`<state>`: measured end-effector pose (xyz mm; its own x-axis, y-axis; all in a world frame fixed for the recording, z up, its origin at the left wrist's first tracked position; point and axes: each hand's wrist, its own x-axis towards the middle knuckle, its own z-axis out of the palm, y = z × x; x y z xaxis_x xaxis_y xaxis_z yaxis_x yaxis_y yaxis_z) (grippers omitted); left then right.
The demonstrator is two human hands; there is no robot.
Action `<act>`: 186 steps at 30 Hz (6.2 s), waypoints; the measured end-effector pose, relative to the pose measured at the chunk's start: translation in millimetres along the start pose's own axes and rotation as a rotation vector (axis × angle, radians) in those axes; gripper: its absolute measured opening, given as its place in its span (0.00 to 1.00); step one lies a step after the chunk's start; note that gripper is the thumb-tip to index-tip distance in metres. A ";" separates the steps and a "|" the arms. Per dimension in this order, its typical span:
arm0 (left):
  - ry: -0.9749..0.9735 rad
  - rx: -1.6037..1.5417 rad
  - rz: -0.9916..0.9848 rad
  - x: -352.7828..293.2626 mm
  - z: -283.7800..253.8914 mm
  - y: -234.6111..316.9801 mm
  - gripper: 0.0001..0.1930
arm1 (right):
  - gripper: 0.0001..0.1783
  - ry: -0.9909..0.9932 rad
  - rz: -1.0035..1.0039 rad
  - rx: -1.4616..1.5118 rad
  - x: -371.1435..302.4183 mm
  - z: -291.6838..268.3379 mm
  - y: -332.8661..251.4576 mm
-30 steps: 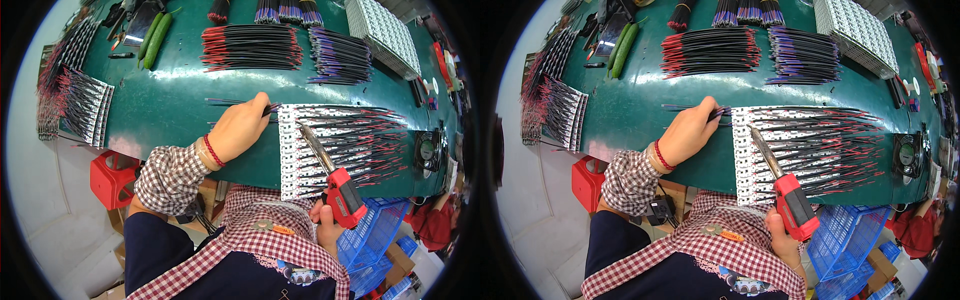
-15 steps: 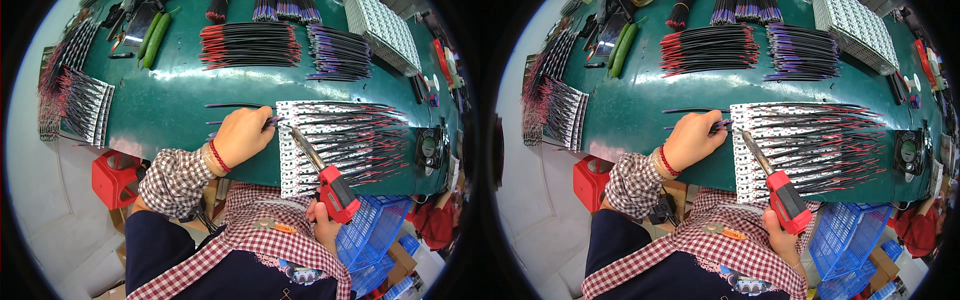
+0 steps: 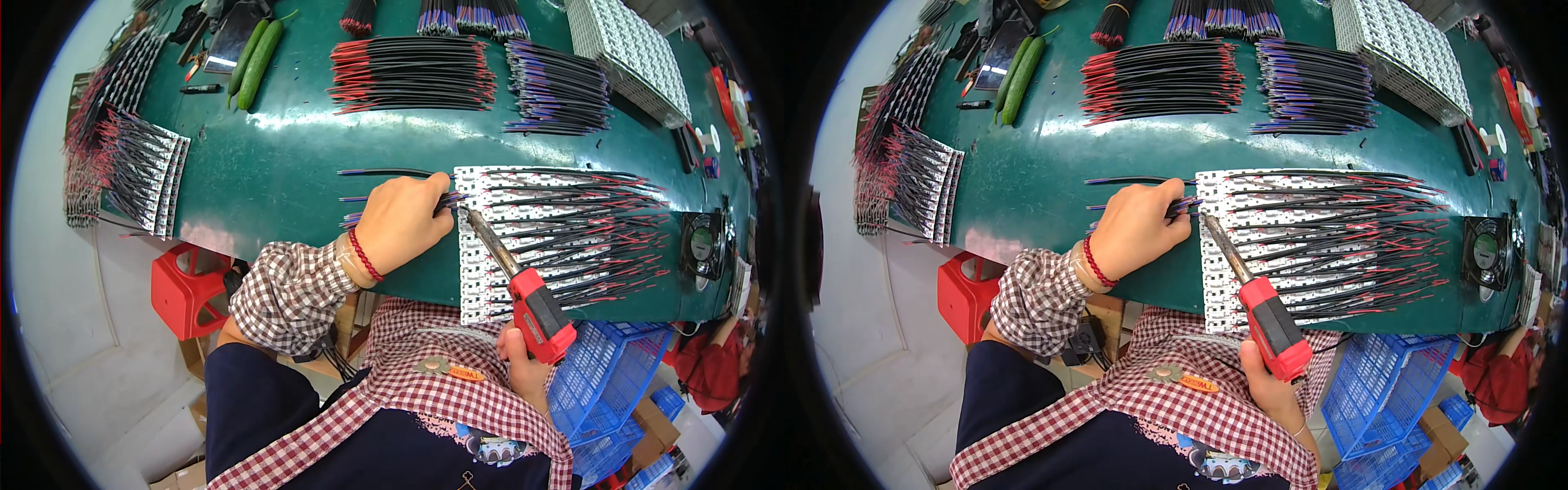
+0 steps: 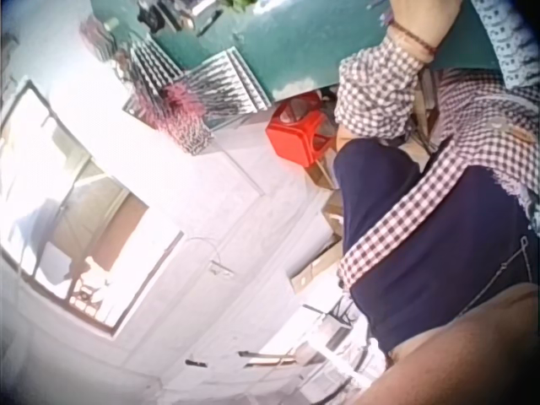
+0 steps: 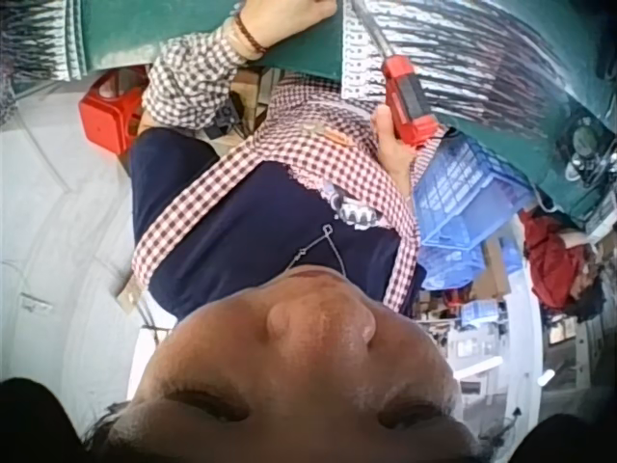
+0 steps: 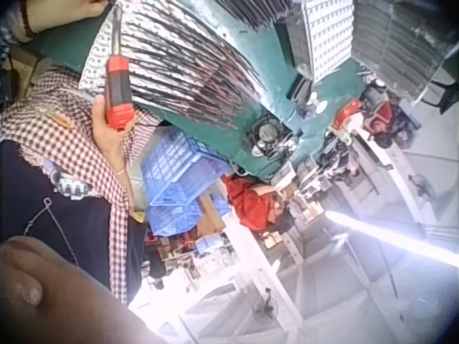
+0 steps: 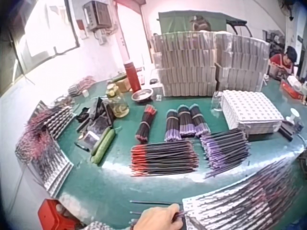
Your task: The person solders wires onto circuit boards using a soldering gun, aligning the wire ends against the board contacts and applying heat.
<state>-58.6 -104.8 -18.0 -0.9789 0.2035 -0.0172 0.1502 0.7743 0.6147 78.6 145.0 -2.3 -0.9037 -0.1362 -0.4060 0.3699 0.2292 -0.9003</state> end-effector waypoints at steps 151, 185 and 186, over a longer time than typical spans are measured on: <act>0.064 -0.001 0.028 -19.1 9.4 9.3 0.09 | 0.04 0.012 -0.034 -0.113 -21.0 -5.2 16.9; 0.022 -0.048 0.011 -34.9 9.4 13.0 0.08 | 0.08 0.024 0.074 0.185 -37.2 -3.2 -8.4; 0.030 0.015 0.001 -34.8 10.0 12.8 0.09 | 0.08 0.023 0.075 0.186 -37.5 -3.5 -5.8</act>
<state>-21.3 -95.9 -17.4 -0.9825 0.1861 0.0076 0.1530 0.7833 0.6025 109.6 152.2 18.7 -0.8761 -0.1033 -0.4710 0.4677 0.0557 -0.8821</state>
